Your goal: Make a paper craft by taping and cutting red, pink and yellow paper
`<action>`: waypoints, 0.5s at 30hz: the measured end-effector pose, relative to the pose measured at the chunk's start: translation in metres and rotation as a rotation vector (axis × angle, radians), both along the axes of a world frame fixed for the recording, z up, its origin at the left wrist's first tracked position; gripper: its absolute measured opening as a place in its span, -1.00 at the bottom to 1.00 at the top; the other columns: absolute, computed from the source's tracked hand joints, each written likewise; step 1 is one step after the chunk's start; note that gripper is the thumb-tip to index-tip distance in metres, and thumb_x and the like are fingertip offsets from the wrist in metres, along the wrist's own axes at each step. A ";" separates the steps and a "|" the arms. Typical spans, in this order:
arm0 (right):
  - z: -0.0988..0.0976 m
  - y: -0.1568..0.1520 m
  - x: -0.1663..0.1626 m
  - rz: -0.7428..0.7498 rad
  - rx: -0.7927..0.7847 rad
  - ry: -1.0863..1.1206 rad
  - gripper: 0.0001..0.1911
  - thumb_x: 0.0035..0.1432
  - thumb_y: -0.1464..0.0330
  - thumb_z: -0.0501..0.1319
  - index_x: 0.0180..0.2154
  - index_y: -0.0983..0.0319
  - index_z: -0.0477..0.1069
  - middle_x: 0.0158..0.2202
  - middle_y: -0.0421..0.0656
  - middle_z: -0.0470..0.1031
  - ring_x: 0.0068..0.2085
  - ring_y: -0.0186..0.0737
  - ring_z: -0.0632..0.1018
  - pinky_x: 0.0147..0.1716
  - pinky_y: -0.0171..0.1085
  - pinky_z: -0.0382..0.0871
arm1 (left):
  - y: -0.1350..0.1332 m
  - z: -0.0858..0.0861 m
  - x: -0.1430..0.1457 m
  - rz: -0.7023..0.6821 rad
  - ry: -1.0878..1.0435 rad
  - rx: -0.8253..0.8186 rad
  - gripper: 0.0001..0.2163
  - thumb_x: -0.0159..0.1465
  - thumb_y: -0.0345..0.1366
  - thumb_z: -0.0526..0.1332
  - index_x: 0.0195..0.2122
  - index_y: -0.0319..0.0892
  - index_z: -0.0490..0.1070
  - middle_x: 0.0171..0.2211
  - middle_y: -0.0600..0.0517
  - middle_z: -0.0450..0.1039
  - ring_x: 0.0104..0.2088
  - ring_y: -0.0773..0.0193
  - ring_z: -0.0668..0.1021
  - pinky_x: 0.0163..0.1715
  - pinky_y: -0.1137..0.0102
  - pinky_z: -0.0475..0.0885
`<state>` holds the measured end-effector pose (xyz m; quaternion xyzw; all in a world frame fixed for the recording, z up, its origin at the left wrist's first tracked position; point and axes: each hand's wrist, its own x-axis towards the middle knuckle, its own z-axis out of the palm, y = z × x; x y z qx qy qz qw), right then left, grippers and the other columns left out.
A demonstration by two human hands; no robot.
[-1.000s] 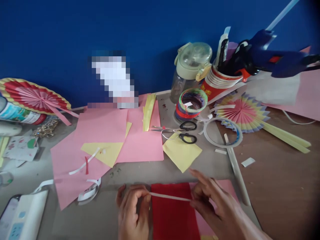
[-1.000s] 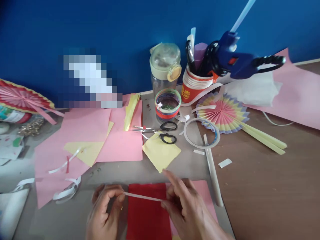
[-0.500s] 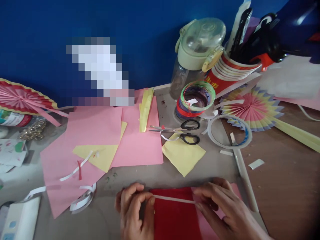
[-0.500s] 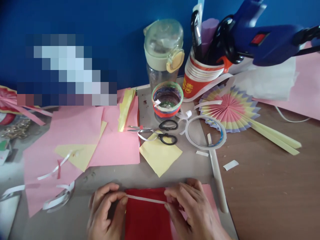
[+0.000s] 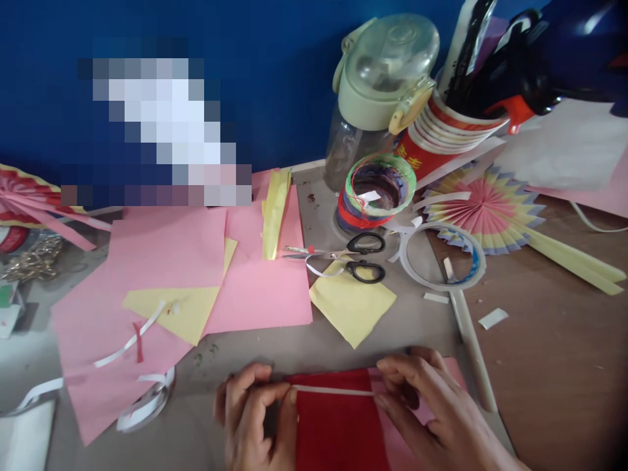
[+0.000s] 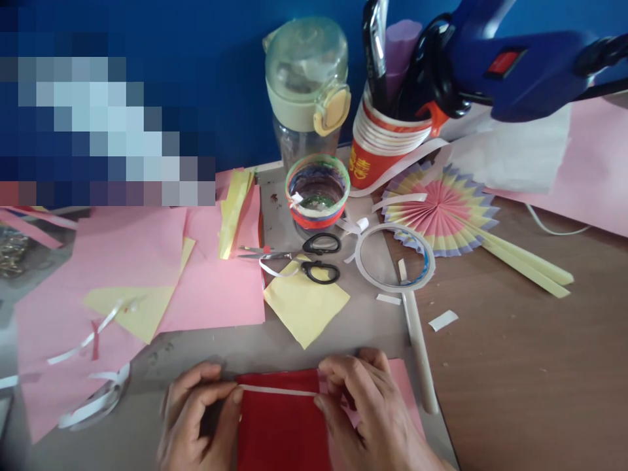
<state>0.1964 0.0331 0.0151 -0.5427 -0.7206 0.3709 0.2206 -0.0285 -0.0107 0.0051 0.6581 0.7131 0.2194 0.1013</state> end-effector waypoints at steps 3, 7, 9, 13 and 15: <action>-0.002 -0.003 0.000 -0.005 0.004 -0.007 -0.81 0.12 0.52 0.09 -0.23 0.16 0.24 -0.46 -0.20 0.41 -0.48 -0.25 0.45 -0.50 -0.31 0.37 | -0.001 0.000 0.002 0.041 -0.001 -0.003 -0.96 0.23 -0.34 0.20 -0.38 -0.09 0.38 -0.19 -0.03 0.38 -0.19 0.18 0.46 -0.08 0.23 0.33; -0.004 -0.003 0.000 0.002 -0.003 -0.015 -0.83 0.14 0.51 0.08 -0.22 0.16 0.22 -0.46 -0.20 0.40 -0.48 -0.25 0.43 -0.50 -0.31 0.37 | -0.001 0.000 0.001 0.023 0.000 0.007 -0.96 0.22 -0.35 0.21 -0.38 -0.10 0.40 -0.21 -0.02 0.40 -0.20 0.20 0.48 -0.12 0.27 0.35; -0.004 -0.002 -0.001 0.010 0.000 -0.017 -0.83 0.14 0.51 0.08 -0.22 0.16 0.22 -0.47 -0.20 0.40 -0.48 -0.25 0.44 -0.50 -0.32 0.36 | 0.000 0.000 0.000 0.028 -0.007 0.003 -0.95 0.22 -0.34 0.21 -0.39 -0.10 0.41 -0.22 -0.02 0.40 -0.21 0.20 0.48 -0.15 0.29 0.36; -0.003 -0.002 -0.001 0.023 0.001 -0.035 -0.85 0.15 0.51 0.09 -0.24 0.16 0.24 -0.46 -0.20 0.41 -0.48 -0.26 0.44 -0.49 -0.31 0.37 | 0.000 0.000 0.004 0.088 -0.038 -0.010 -0.92 0.24 -0.31 0.20 -0.42 -0.10 0.41 -0.22 -0.01 0.39 -0.20 0.19 0.47 -0.09 0.25 0.33; -0.003 -0.002 -0.002 0.014 -0.004 -0.038 -0.86 0.15 0.51 0.09 -0.25 0.17 0.25 -0.47 -0.20 0.41 -0.48 -0.26 0.44 -0.49 -0.31 0.37 | 0.000 0.000 0.006 0.114 -0.053 -0.016 -0.89 0.25 -0.29 0.18 -0.42 -0.10 0.41 -0.22 -0.01 0.39 -0.20 0.20 0.47 -0.06 0.23 0.30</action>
